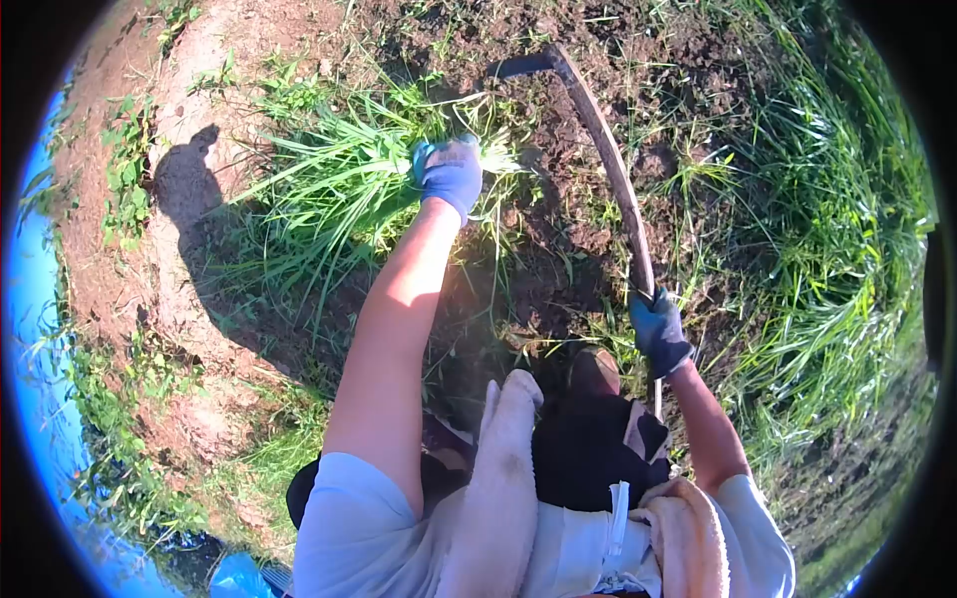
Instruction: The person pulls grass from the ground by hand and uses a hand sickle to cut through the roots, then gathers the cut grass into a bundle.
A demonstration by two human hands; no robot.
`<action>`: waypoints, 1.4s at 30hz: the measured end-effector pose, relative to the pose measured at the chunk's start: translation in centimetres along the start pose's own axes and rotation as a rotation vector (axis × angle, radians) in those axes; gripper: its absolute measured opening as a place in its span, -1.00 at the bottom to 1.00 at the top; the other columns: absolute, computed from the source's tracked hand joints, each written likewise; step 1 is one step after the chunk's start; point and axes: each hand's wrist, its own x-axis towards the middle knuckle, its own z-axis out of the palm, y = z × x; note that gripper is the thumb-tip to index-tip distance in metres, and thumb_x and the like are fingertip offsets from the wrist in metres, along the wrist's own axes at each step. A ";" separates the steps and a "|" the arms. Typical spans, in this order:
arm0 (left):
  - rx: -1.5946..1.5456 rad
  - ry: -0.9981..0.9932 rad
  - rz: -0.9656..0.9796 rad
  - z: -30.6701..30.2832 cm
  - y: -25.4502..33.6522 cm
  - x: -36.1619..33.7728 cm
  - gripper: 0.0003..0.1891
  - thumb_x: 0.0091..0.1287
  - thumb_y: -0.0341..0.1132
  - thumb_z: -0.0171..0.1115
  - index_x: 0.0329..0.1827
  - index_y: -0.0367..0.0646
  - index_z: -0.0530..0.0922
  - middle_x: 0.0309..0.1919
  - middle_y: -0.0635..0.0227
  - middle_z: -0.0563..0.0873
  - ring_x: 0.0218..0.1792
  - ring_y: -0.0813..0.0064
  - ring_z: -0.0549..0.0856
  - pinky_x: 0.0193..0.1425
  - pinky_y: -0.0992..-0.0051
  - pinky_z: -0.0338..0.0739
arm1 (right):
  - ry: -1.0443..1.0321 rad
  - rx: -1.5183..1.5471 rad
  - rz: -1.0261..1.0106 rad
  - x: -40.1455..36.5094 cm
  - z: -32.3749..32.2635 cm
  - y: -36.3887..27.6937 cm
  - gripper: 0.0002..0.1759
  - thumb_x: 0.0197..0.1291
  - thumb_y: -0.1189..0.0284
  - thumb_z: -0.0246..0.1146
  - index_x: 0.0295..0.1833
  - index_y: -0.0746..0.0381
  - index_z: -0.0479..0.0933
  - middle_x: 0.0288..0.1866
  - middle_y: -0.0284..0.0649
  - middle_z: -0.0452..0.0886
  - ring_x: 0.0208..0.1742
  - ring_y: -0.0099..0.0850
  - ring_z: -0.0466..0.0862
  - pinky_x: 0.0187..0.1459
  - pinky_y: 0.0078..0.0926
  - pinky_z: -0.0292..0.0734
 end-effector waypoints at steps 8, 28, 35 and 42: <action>0.008 0.032 0.074 0.8 -0.2 -2.0 -0.80 0.33 -0.26 -0.05 -0.30 -0.05 0.57 -0.46 0.20 0.69 -0.38 0.14 0.69 -0.18 0.11 0.45 | -0.056 -0.401 0.049 -3.7 0.4 10.5 -0.65 0.12 0.35 0.12 -0.02 0.32 0.46 -0.29 0.23 0.62 -0.15 0.18 0.63 -0.11 -0.03 0.53; -0.157 -0.296 -0.364 -1.1 -6.4 0.6 -0.63 0.20 -0.25 0.15 0.07 -0.12 0.45 -0.08 0.04 0.69 -0.08 0.06 0.71 -0.01 0.18 0.58 | 0.021 -0.193 -0.170 2.9 2.7 -5.9 -0.76 0.24 0.33 0.11 -0.17 0.32 0.44 -0.48 -0.02 0.61 -0.41 -0.16 0.66 -0.42 -0.23 0.46; 0.324 0.003 -0.053 3.8 -8.4 1.1 -0.77 0.24 -0.30 0.00 -0.16 -0.26 0.47 -0.34 0.01 0.67 -0.45 0.13 0.72 -0.45 0.10 0.60 | 0.064 -0.548 -0.282 2.4 3.3 -1.8 -0.58 0.20 0.27 0.17 0.00 0.39 0.36 -0.34 0.20 0.62 -0.23 0.10 0.65 -0.24 -0.15 0.55; -0.103 -0.001 -0.234 2.6 -7.1 -0.2 -0.80 0.18 -0.18 0.18 -0.21 -0.04 0.50 -0.36 0.18 0.68 -0.28 0.12 0.71 -0.23 0.16 0.59 | -0.010 -0.297 -0.196 1.6 1.9 -6.0 -0.58 0.19 0.20 0.24 -0.06 0.35 0.44 -0.35 0.12 0.65 -0.25 0.00 0.69 -0.26 -0.17 0.51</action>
